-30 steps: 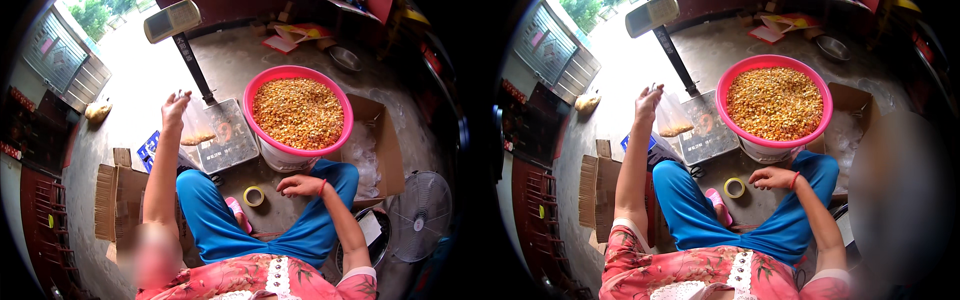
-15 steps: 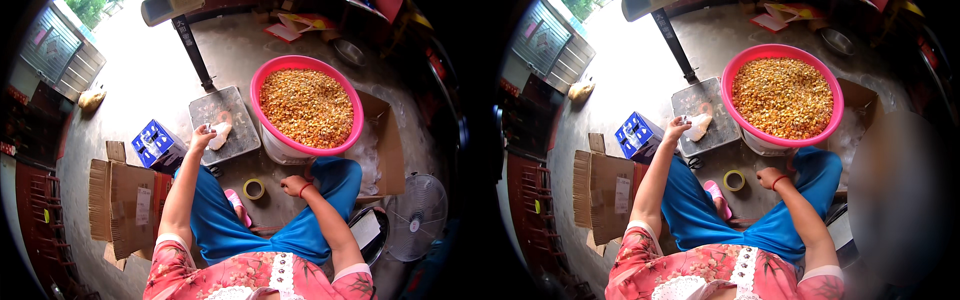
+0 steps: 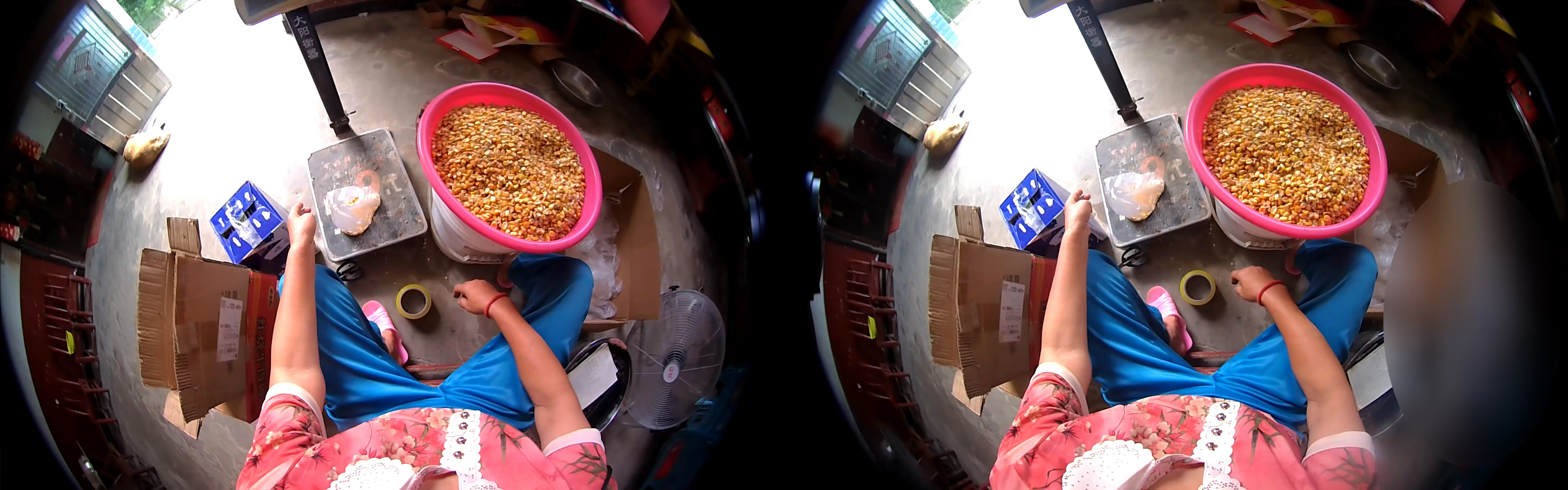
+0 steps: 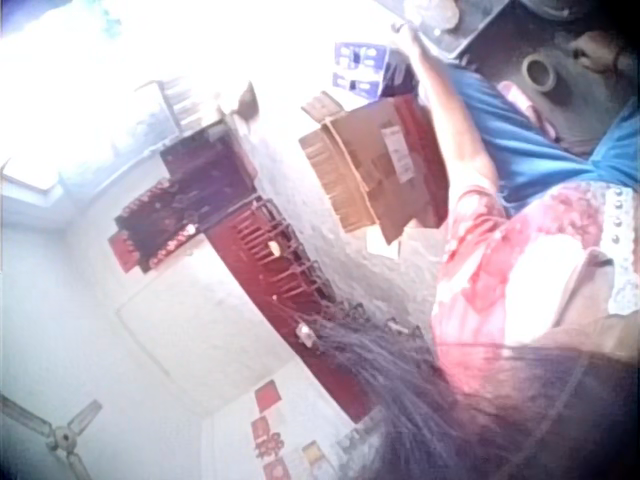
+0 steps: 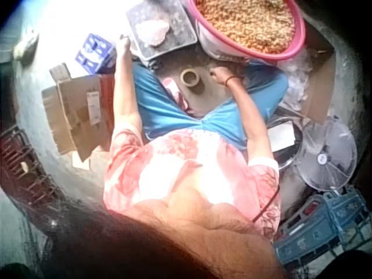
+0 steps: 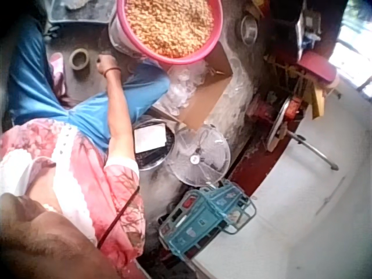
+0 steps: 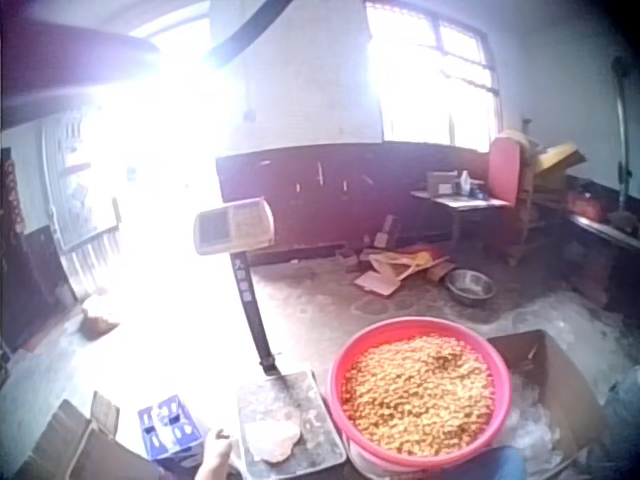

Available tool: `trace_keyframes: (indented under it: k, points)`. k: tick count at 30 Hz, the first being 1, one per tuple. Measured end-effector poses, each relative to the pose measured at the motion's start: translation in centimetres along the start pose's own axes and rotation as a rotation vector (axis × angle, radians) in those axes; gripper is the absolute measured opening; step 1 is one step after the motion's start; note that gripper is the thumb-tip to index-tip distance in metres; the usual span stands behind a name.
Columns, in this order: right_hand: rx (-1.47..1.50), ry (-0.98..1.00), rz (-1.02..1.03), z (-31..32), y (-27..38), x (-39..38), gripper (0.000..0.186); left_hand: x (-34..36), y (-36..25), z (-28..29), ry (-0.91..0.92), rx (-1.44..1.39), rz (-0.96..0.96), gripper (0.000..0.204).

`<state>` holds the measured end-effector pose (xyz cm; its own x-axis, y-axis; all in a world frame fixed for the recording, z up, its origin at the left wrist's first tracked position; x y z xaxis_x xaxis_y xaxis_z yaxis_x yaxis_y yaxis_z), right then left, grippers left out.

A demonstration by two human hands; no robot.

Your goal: The person pours corn kernels from a bucket into a bowl, scoops kernels into a plastic bag, and weighs the bag on a digital scale.

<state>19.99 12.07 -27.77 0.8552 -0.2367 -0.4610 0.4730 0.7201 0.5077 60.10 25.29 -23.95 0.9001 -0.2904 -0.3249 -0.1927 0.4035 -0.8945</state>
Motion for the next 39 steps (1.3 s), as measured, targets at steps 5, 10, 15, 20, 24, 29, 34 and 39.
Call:
trace_keyframes:
  k: [5, 10, 15, 20, 24, 29, 34, 39]
  points:
    - [0.004, -0.004, -0.02, 0.0, -0.3, 0.0, 0.026, 0.2, 1.3, -0.7, -0.001, -0.088, 0.065, 0.06]
    - [0.003, 0.017, -0.043, -0.7, -1.0, 0.1, 0.025, 0.6, 0.9, -0.9, -0.005, -0.091, 0.048, 0.064]
    - [0.089, 0.061, 0.026, -2.4, -1.2, 0.9, 0.025, 0.9, -0.1, -2.2, 0.146, -0.001, -0.078, 0.07]
    - [0.471, 0.142, 0.008, -1.3, 3.0, 3.3, 0.025, -1.5, -2.0, -2.3, 0.127, 0.382, -0.122, 0.08]
    - [0.602, -0.235, 0.238, 4.3, 8.7, 9.1, 0.029, -2.1, -2.8, -2.2, 0.095, 0.502, -0.132, 0.065]
    - [0.414, -0.555, 0.288, 12.4, 16.5, 14.3, 0.056, -2.5, -4.2, -1.2, -0.01, 0.56, -0.221, 0.035]
    - [-0.031, -0.619, 0.388, 14.1, 20.0, 17.9, 0.06, -3.2, -4.6, -3.3, 0.091, 0.564, -0.273, 0.029]
    - [-0.078, -0.575, 0.288, 12.6, 16.6, 19.7, 0.013, -2.9, -5.9, -3.1, 0.046, 0.376, -0.375, 0.024]
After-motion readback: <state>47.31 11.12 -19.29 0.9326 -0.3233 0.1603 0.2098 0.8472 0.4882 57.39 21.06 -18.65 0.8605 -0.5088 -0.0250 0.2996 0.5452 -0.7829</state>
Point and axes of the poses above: each hand's wrist, its own x-axis towards the middle knuckle, its own z-axis out of the back of the hand, y = z × x, the point moved 10 cm from there along x, towards the middle knuckle, and after that the axes turned 5 degrees about z, right-handed, at the moved point
